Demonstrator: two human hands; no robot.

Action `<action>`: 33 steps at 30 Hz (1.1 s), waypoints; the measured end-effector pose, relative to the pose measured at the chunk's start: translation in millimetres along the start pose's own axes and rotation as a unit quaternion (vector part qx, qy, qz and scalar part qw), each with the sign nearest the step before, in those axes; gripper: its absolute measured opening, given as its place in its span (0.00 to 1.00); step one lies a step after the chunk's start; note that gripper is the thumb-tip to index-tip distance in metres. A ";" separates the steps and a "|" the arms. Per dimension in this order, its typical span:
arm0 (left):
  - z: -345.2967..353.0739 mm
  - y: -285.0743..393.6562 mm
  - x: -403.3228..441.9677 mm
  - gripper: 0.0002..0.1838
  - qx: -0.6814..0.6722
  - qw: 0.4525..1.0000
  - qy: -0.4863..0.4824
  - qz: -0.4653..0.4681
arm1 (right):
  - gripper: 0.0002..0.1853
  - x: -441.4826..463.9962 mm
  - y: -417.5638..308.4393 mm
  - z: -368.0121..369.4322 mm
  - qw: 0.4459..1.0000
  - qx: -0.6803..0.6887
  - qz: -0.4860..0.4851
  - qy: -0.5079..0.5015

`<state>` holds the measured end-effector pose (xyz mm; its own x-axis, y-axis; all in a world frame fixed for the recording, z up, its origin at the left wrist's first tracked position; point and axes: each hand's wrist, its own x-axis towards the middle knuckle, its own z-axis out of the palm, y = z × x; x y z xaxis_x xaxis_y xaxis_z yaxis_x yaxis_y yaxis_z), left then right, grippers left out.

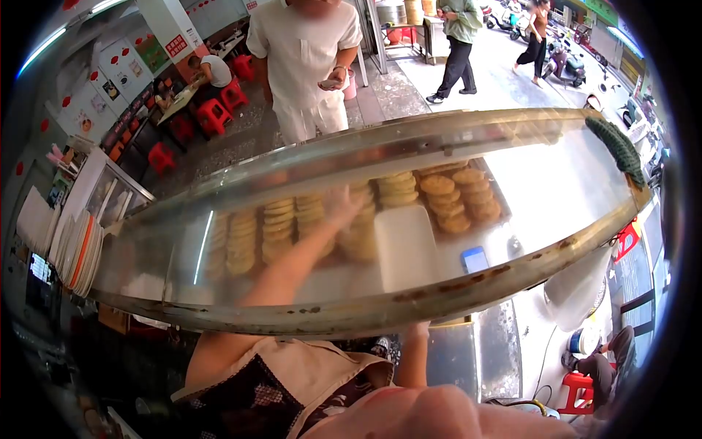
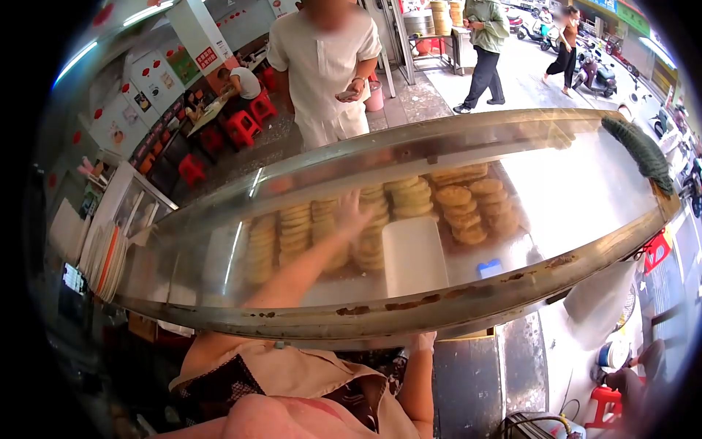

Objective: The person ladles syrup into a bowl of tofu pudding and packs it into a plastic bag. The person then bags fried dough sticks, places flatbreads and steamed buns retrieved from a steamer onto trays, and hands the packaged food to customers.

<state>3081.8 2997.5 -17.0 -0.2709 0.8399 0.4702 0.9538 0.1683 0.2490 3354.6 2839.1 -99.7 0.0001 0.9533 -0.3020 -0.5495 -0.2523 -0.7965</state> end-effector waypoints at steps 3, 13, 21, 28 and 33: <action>-5.5 2.5 -5.9 0.39 -0.007 1.000 0.005 0.000 | 0.24 1.3 16.2 -5.1 0.999 0.027 0.009 -0.027; 26.9 -19.8 -1.7 0.37 -0.037 0.996 0.001 0.076 | 0.19 -29.0 14.6 3.4 0.823 -0.411 -0.387 0.062; 28.4 -4.2 -13.5 0.30 -0.062 0.988 -0.047 0.130 | 0.15 -59.9 -59.5 33.8 0.981 -0.152 -0.017 0.117; 20.2 20.5 -17.0 0.33 0.046 0.982 -0.161 0.090 | 0.13 -49.8 -35.2 12.9 0.990 -0.073 -0.011 0.116; 11.6 39.5 -22.8 0.32 0.036 0.980 -0.179 0.075 | 0.13 -49.1 -31.7 7.7 0.988 -0.068 -0.014 0.136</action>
<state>3127.2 2991.1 -27.7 -0.0760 0.9833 0.1655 0.9897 0.0542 0.1326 3365.6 2801.6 -55.6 0.2488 0.8850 -0.3934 -0.4287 -0.2636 -0.8641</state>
